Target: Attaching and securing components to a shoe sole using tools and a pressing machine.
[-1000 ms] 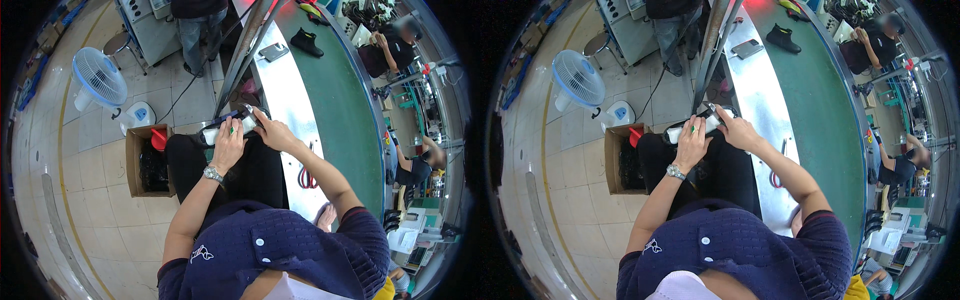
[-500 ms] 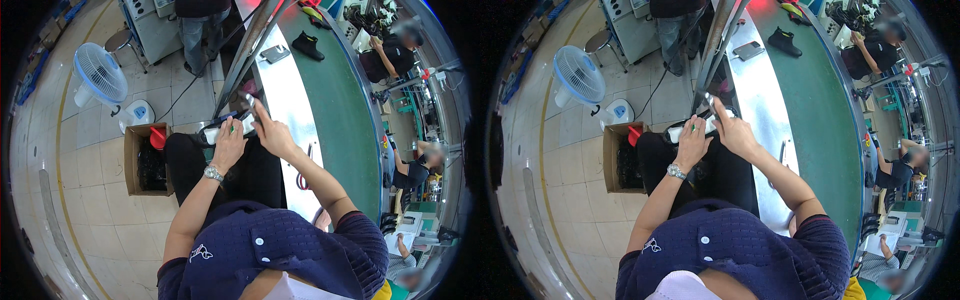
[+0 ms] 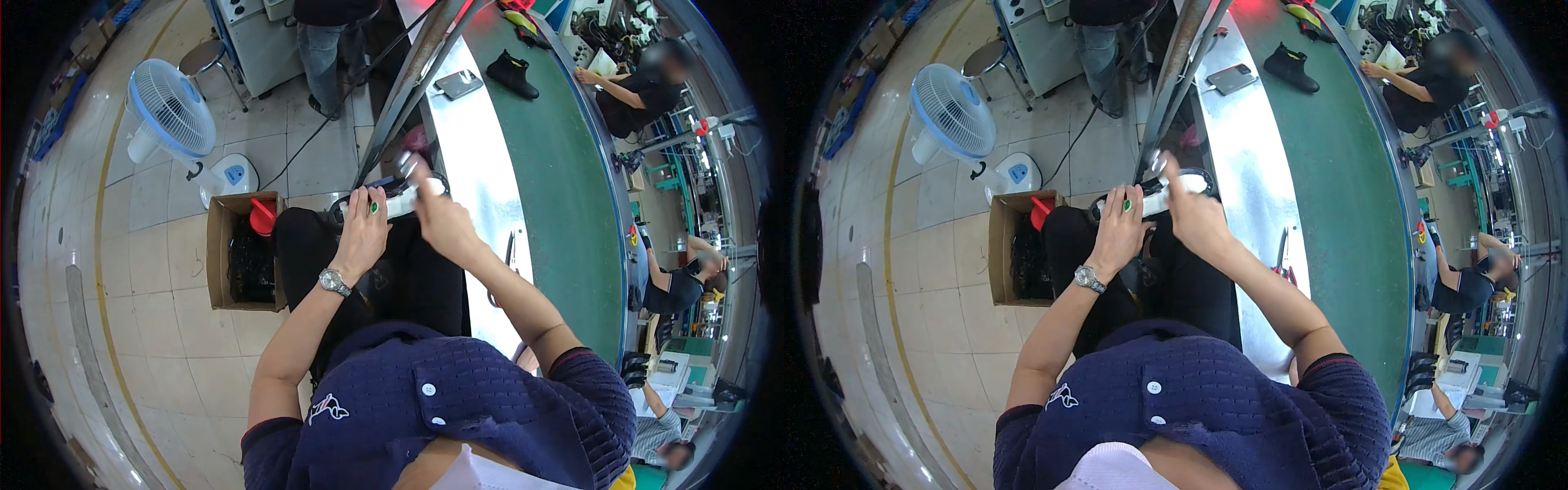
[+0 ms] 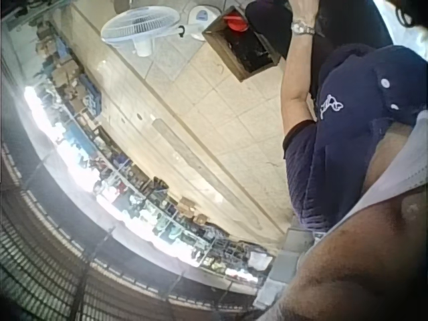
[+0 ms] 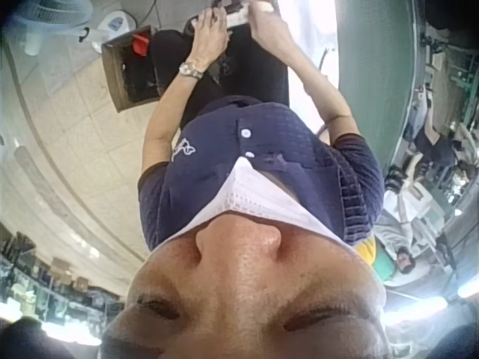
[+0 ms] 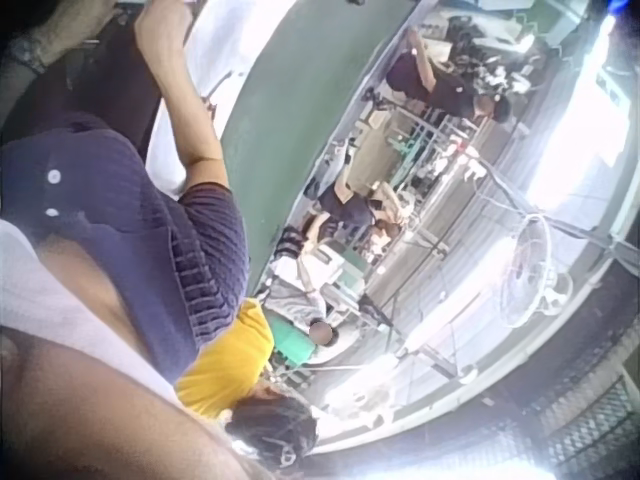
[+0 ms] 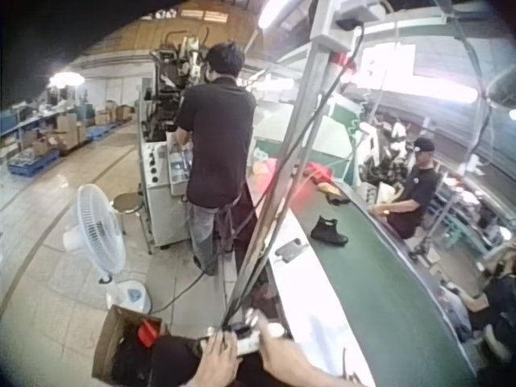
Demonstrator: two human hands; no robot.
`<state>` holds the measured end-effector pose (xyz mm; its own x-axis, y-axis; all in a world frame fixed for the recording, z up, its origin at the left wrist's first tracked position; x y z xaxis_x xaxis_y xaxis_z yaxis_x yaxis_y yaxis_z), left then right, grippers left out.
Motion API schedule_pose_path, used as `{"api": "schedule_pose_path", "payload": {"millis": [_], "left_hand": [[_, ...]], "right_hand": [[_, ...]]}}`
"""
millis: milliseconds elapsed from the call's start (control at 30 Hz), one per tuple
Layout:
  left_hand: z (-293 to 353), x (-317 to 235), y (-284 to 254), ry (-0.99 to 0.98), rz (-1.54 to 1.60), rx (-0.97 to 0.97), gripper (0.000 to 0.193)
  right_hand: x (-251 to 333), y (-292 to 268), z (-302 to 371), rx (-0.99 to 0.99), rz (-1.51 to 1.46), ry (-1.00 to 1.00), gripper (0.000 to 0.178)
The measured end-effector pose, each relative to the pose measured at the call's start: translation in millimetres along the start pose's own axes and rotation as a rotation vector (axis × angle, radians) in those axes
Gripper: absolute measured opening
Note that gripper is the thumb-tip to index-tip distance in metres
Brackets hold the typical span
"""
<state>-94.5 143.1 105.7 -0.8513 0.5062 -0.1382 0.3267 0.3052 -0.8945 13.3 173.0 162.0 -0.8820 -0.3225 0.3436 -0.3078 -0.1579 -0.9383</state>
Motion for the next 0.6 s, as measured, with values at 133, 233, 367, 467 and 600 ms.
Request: {"api": "schedule_pose_path", "payload": {"millis": [133, 233, 367, 467, 600], "left_hand": [[13.0, 6.6, 3.7, -0.024, -0.012, -0.030, 0.065], [4.8, -2.4, -1.5, 0.015, -0.036, -0.048, 0.057], [12.6, 4.4, 7.3, 0.021, 0.001, -0.043, 0.054], [13.5, 4.3, 4.5, -0.003, 0.046, -0.082, 0.052], [10.4, 3.3, 5.5, 0.012, 0.048, -0.127, 0.054]], "right_hand": [[8.6, -2.1, -4.0, 0.150, 0.059, -0.050, 0.079], [16.2, -14.2, -0.9, -0.009, -0.156, -0.133, 0.081], [9.1, 20.9, -2.5, 0.149, 0.077, -0.067, 0.080], [23.6, -5.9, -10.6, 0.052, 0.021, -0.191, 0.082], [16.9, 10.0, -5.6, 0.031, -0.026, -0.042, 0.081]]}}
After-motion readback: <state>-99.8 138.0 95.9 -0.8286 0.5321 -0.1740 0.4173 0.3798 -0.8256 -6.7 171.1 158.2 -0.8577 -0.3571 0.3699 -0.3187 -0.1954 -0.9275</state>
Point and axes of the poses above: each hand's wrist, its own z-axis away from the middle knuckle, its own y-axis out of the palm, x = y × z, the point moved 7 cm from there along -z, towards the middle knuckle, and after that the axes turned 4 degrees about y, right-handed, at the moved point
